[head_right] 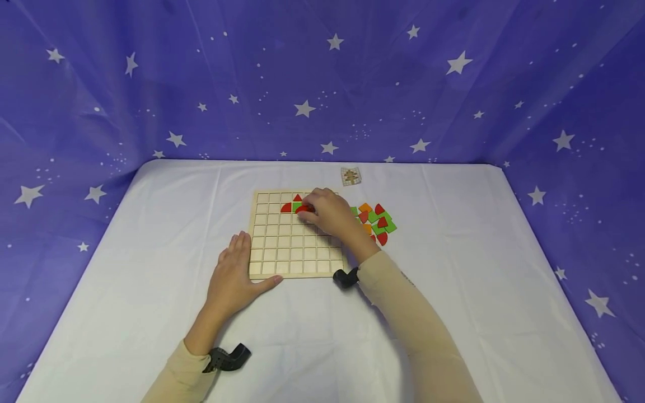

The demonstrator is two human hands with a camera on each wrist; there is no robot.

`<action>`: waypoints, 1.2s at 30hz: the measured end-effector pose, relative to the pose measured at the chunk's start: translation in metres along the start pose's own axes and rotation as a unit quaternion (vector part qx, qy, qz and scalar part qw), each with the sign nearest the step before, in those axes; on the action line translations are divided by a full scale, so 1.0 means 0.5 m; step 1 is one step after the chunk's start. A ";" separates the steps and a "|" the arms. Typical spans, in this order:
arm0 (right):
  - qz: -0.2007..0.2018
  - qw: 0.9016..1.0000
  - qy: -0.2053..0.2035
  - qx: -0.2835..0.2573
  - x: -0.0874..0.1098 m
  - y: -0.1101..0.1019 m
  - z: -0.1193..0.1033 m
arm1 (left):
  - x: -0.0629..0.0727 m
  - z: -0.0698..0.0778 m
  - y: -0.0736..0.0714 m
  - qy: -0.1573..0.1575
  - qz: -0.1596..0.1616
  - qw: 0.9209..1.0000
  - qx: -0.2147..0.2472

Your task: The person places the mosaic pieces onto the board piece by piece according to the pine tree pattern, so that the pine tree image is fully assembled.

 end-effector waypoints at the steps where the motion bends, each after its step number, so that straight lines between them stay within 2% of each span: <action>1: -0.002 1.000 -0.008 0.007 -0.005 0.005 -0.011 | 0.000 0.000 0.000 0.001 0.001 1.000 0.000; 8: -0.018 0.998 -0.041 0.051 -0.030 0.041 -0.075 | 0.000 0.000 -0.003 0.009 0.006 1.000 0.001; 14: -0.015 0.994 -0.058 0.089 -0.045 0.064 -0.103 | 0.000 0.000 -0.003 0.009 0.007 1.000 0.001; 25: -0.006 0.991 -0.057 0.119 -0.056 0.082 -0.106 | 0.002 0.002 -0.004 0.011 0.012 1.000 0.003; 36: 0.005 0.994 -0.055 0.097 -0.061 0.086 -0.103 | 0.002 0.002 -0.003 0.011 0.007 1.000 0.002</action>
Point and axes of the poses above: each hand's wrist, its own x-axis away from the middle knuckle, its own y-axis out of the palm, z = x × y, the point moved 2 cm from there along -x, towards the middle knuckle, and after that the axes turned 1 degree about z, right-handed, at the moved point
